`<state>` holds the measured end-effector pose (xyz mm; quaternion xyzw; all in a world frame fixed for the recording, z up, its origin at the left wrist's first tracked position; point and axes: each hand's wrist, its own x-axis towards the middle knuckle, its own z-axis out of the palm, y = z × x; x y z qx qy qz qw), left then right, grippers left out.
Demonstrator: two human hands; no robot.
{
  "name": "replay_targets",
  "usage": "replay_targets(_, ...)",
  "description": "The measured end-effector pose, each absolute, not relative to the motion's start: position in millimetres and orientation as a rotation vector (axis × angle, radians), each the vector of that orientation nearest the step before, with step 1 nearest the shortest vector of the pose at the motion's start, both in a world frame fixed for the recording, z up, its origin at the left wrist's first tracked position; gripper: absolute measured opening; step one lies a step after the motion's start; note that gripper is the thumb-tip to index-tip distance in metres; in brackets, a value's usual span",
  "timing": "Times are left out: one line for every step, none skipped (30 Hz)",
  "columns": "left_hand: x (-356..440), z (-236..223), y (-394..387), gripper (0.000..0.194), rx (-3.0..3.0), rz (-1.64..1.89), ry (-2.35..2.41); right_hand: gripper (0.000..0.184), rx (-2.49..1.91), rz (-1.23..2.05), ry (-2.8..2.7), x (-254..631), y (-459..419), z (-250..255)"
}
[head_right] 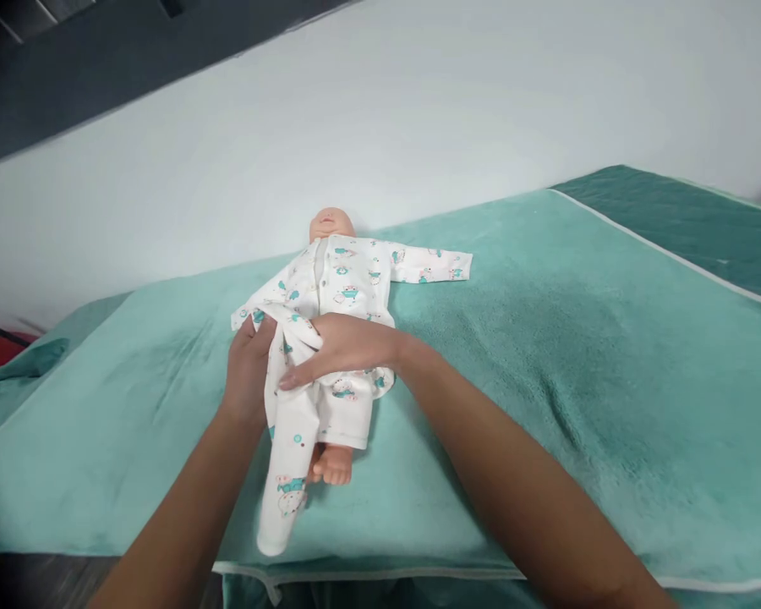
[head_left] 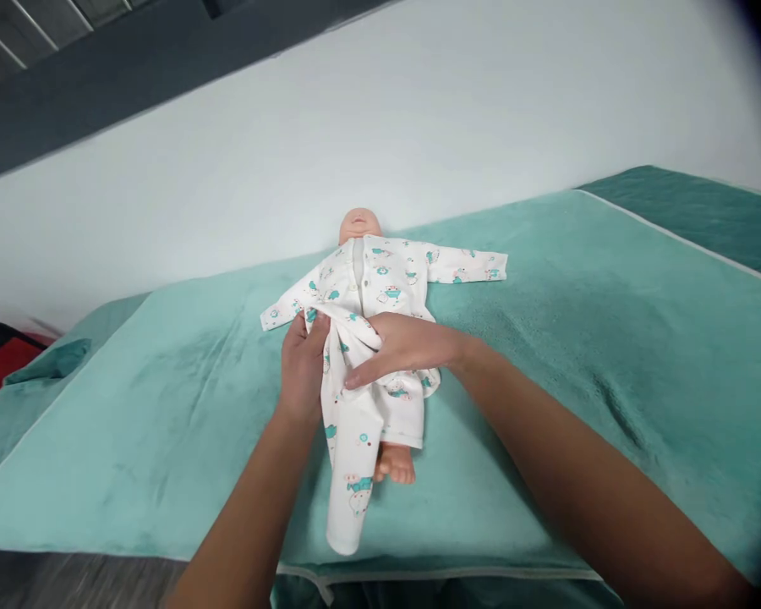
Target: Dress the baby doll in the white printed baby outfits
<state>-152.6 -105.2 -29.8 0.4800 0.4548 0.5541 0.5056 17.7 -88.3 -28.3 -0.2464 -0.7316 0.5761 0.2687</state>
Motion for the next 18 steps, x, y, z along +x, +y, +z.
replay_targets(-154.4, -30.9, -104.8, 0.034, 1.166, 1.317, 1.107, 0.033, -0.663, 1.553, -1.968, 17.6, -88.4, -29.0)
replay_targets(-156.5, -32.1, -105.0, 0.035, 1.176, 1.311, 1.123, 0.031, -0.656, 1.547, -1.931, 16.5, -87.9, -30.5)
replay_targets(-158.6, -33.2, -105.9, 0.037, 1.197, 1.320, 1.149, 0.028, -0.651, 1.540, -1.853, 14.5, -87.0, -32.4)
replay_targets(-160.5, -34.3, -107.7, 0.037, 1.234, 1.328, 1.184, 0.027, -0.651, 1.539, -1.737, 11.9, -85.6, -34.7)
replay_targets(-161.9, -35.2, -110.3, 0.037, 1.279, 1.324, 1.224, 0.026, -0.657, 1.542, -1.598, 8.9, -84.0, -37.1)
replay_targets(-162.9, -36.1, -113.8, 0.037, 1.325, 1.300, 1.266, 0.025, -0.666, 1.544, -1.461, 5.8, -82.3, -39.5)
replay_targets(-163.1, -37.0, -117.8, 0.037, 1.365, 1.251, 1.305, 0.024, -0.673, 1.540, -1.345, 3.1, -80.8, -41.8)
replay_targets(-162.7, -37.9, -122.1, 0.038, 1.392, 1.189, 1.336, 0.021, -0.677, 1.532, -1.262, 0.8, -79.6, -43.8)
replay_targets(-161.6, -38.8, -126.4, 0.039, 1.393, 1.138, 1.356, 0.018, -0.679, 1.517, -1.216, -0.9, -78.9, -45.6)
replay_targets(-160.1, -39.6, -130.2, 0.039, 1.371, 1.118, 1.361, 0.015, -0.682, 1.498, -1.205, -1.9, -78.5, -46.9)
replay_targets(-158.3, -40.4, -133.3, 0.036, 1.335, 1.133, 1.355, 0.013, -0.691, 1.480, -1.212, -2.3, -78.7, -47.8)
replay_targets(-156.4, -41.0, -135.4, 0.034, 1.293, 1.176, 1.340, 0.014, -0.708, 1.468, -1.228, -2.2, -79.3, -48.1)
replay_targets(-154.8, -41.3, -136.5, 0.033, 1.248, 1.232, 1.317, 0.015, -0.731, 1.462, -1.252, -1.5, -80.2, -47.7)
replay_targets(-153.6, -41.2, -136.5, 0.032, 1.209, 1.287, 1.288, 0.017, -0.751, 1.462, -1.287, -0.4, -81.3, -46.6)
replay_targets(-152.9, -40.6, -135.6, 0.033, 1.178, 1.329, 1.256, 0.019, -0.763, 1.463, -1.338, 1.0, -82.5, -44.8)
replay_targets(-152.7, -39.5, -134.0, 0.034, 1.154, 1.359, 1.225, 0.021, -0.758, 1.468, -1.413, 2.6, -83.9, -42.4)
replay_targets(-152.9, -38.1, -131.8, 0.037, 1.133, 1.376, 1.197, 0.023, -0.730, 1.470, -1.508, 4.3, -85.2, -39.6)
replay_targets(-153.4, -36.5, -129.3, 0.040, 1.114, 1.378, 1.175, 0.026, -0.685, 1.469, -1.614, 6.0, -86.4, -36.7)
